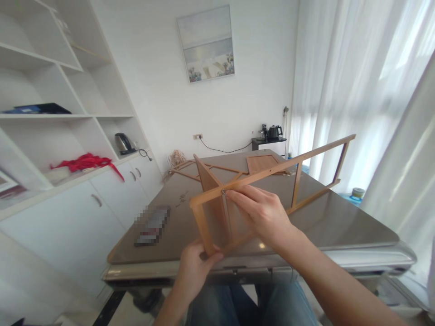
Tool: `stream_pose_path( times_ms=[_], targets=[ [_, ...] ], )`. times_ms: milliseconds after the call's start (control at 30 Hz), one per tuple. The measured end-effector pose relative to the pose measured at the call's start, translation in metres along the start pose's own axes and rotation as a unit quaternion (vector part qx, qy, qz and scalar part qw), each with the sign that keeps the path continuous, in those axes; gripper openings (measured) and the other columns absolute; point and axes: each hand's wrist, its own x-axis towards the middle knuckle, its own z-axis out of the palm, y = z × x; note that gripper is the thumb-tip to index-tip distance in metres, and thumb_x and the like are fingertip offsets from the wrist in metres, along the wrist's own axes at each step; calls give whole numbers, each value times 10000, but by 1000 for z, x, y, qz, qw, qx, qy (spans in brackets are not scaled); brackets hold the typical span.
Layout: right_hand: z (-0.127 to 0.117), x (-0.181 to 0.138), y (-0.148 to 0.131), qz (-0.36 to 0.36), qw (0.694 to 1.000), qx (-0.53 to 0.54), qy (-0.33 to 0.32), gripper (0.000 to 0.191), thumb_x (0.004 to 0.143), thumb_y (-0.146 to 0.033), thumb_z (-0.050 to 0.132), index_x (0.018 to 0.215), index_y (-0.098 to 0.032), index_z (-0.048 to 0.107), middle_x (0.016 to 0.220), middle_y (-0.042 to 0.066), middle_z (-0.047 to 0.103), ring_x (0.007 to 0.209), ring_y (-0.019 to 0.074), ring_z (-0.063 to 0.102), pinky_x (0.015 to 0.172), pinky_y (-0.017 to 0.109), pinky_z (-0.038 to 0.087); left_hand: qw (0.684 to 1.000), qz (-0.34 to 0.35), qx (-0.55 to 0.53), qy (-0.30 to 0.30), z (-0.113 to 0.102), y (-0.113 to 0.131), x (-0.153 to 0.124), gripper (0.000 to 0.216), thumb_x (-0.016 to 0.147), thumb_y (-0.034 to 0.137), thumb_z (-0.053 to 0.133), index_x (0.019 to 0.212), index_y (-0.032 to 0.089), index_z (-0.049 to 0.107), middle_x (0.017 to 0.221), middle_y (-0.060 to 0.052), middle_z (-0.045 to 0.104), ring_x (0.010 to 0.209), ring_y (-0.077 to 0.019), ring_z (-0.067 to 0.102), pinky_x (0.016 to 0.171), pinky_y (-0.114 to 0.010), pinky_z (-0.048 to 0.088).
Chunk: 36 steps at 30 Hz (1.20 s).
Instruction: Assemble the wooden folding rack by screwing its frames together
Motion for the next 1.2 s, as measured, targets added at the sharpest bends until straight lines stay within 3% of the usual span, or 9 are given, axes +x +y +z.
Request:
stream_pose_path(
  times_ms=[167,400,833,1200],
  targets=[
    [-11,7,8,-40,998,-19,-36,249,1025,-43,489,1108,-131,706,1045,81,764,934,165,737,799,252,555,1000,-3,5,2,-1,3,0,38,817,279,824,832,245,820,885,-13,773,851,-215,716,768,-294,493],
    [-26,20,12,-110,984,-102,-92,338,986,24,420,1101,-129,700,980,79,736,840,155,685,628,254,493,1000,1,-12,-8,-1,2,-1,91,831,317,819,843,227,818,910,-35,783,868,-227,727,793,-306,524],
    [-52,59,2,-299,912,-233,-156,227,840,34,586,742,-164,638,699,35,556,601,182,518,507,322,328,1000,10,-22,0,0,7,-2,23,821,252,827,828,239,811,915,-20,777,921,-224,720,828,-300,505],
    [-56,78,6,-359,872,-247,-221,235,725,62,604,720,-170,635,699,35,563,564,169,524,525,317,328,997,-9,-71,-21,-3,16,-5,36,849,210,765,846,231,795,894,-8,750,884,-200,704,803,-273,479]
  ],
)
